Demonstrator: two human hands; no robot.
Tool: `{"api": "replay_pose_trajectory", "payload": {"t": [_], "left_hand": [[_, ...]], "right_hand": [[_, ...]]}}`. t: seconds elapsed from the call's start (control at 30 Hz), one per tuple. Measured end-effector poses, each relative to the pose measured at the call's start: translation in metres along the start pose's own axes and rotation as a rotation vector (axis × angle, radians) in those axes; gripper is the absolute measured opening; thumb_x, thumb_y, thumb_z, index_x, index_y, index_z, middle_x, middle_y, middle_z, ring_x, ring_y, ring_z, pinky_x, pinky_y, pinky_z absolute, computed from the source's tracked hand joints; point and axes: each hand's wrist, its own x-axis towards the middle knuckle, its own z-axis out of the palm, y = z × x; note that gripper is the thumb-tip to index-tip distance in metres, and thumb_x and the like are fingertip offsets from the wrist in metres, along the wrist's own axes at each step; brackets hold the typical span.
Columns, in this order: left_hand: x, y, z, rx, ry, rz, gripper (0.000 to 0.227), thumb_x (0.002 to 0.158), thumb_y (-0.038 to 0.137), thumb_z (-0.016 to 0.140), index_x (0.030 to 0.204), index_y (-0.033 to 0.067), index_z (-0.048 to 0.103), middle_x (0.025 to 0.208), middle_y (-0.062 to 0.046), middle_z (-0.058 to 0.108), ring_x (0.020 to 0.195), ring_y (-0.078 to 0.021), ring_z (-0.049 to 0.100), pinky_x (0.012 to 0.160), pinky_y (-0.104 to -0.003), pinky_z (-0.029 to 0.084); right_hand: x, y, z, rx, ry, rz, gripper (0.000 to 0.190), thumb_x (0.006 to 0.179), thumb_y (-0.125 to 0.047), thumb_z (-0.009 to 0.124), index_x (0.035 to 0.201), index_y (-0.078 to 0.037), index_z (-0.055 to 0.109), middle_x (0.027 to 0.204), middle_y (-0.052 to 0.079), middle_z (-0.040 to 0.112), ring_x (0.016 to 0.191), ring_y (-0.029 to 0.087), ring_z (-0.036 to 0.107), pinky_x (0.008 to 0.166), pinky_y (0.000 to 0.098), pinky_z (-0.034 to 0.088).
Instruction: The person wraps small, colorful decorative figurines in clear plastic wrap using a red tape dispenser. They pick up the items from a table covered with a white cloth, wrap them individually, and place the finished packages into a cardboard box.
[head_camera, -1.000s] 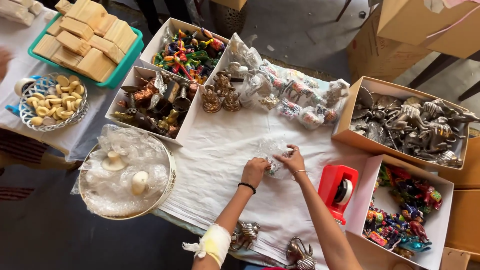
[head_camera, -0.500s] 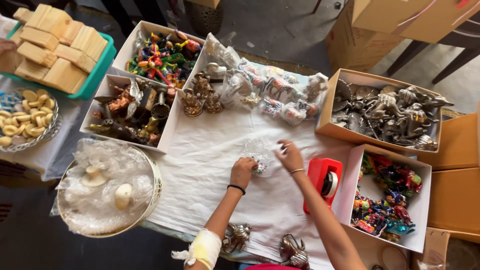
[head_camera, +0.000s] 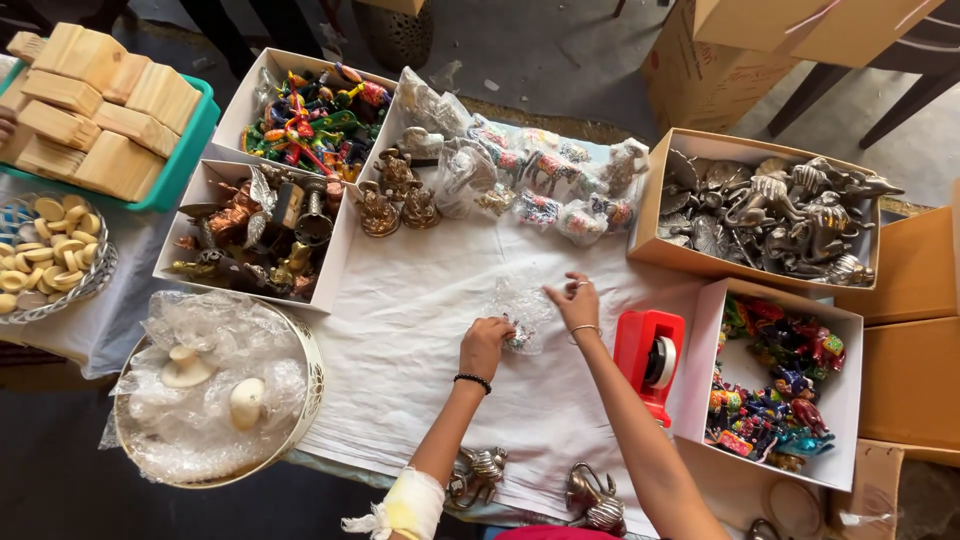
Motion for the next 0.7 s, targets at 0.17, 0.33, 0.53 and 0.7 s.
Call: {"api": "replay_pose_trajectory", "payload": {"t": [0.17,0.33,0.53,0.7], "left_hand": [[0.009,-0.007,0.0,-0.006,-0.054,-0.072,0.006,0.081,0.009,0.077,0.086,0.0112,0.079,0.094,-0.002,0.075,0.091,-0.0246,0.067,0.08,-0.035,0.056],[0.032,-0.012,-0.004,0.192,-0.12,-0.366,0.092,0.052,0.03,0.099,0.132,0.0222,0.055,0.139,-0.01,0.054,0.127,-0.0331,0.047,0.103,-0.048,0.044],[0.054,-0.071,0.022,0.088,-0.357,-0.316,0.168,0.041,0.037,0.108,0.156,0.0318,-0.014,0.156,-0.003,0.036,0.141,-0.0376,0.023,0.107,-0.06,0.025],[0.067,-0.056,0.015,0.019,-0.557,-0.435,0.163,0.045,0.038,0.102,0.162,0.0352,-0.011,0.154,0.006,0.045,0.136,-0.0306,0.035,0.105,-0.049,0.031]], "right_hand": [[-0.006,-0.03,-0.001,-0.168,-0.196,-0.001,0.082,0.046,-0.035,0.101,0.112,-0.003,0.065,0.076,0.008,0.063,0.069,0.02,0.06,0.067,0.0349,0.053],[-0.01,0.045,0.027,0.402,-0.427,0.228,0.05,0.086,-0.029,0.096,0.091,0.003,0.058,0.085,0.001,0.057,0.076,0.011,0.047,0.065,0.0286,0.041],[-0.042,-0.052,-0.02,0.622,-0.638,0.379,0.022,0.097,-0.027,0.07,0.106,-0.011,0.057,0.105,-0.001,0.077,0.084,0.004,0.06,0.071,0.0226,0.048],[-0.045,-0.043,-0.008,0.787,-0.592,0.389,0.051,0.084,-0.025,0.079,0.12,-0.006,0.047,0.117,0.011,0.076,0.1,0.016,0.073,0.086,0.0286,0.058]]}}
